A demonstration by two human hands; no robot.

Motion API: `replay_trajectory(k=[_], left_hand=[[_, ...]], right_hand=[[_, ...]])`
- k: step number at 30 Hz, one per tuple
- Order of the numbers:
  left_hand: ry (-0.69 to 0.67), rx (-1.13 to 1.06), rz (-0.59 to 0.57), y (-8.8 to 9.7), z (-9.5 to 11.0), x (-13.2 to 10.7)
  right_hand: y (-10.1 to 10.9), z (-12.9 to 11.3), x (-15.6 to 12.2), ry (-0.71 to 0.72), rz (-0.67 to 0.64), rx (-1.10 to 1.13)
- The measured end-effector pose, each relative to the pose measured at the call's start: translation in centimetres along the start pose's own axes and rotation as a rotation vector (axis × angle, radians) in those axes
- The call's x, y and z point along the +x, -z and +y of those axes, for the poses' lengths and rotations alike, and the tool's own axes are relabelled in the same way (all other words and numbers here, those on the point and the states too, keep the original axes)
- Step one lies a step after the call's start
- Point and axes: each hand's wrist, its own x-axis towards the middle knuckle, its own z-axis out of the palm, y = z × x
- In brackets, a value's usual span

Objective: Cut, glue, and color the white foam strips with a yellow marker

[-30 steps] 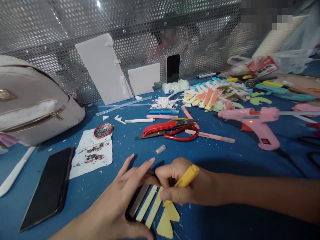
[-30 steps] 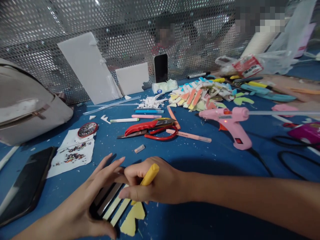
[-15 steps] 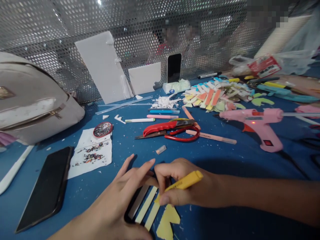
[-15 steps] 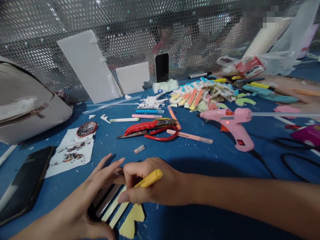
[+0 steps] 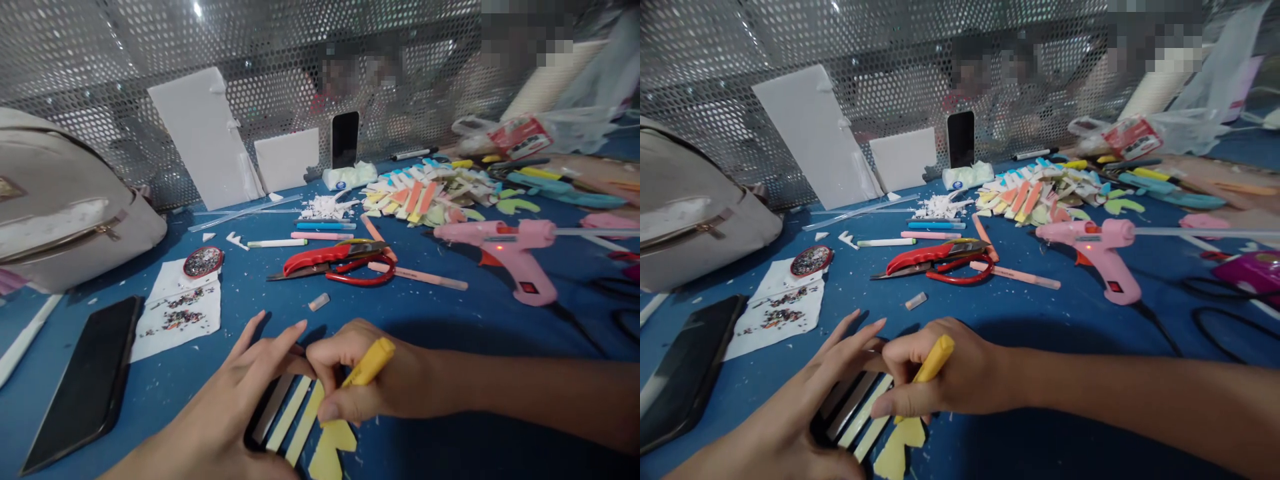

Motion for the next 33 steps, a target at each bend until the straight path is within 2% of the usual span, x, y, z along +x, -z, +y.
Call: replay_trajectory(k=[6,11,22,26,33], left_hand=[[0.011,0.000,-0.015,0.18,0.10,0.07],[0.083,0.047,-0.028,0.20,0.58,0.11],[0.063,0.057,-0.030,0.30,0.63,0.05],[0.061,0.053,-0.021,0.27,0.58,-0.04],[0.065,0.053,-0.019,0.36,0.87,0.21]], right_hand=[[0.07,-0.09,0.03,0.029,0.006,-0.033],[-0.02,-0.12,0.05,0.017,0.008,-0.029],[-0.05,-0.36,-0.03,-0.001,0.022,-0.024],[-0.09,-0.38,-0.05,-0.044,-0.018,-0.005],[-0.16,-0.28,-0.10,0.008,-0.017,-0.031]])
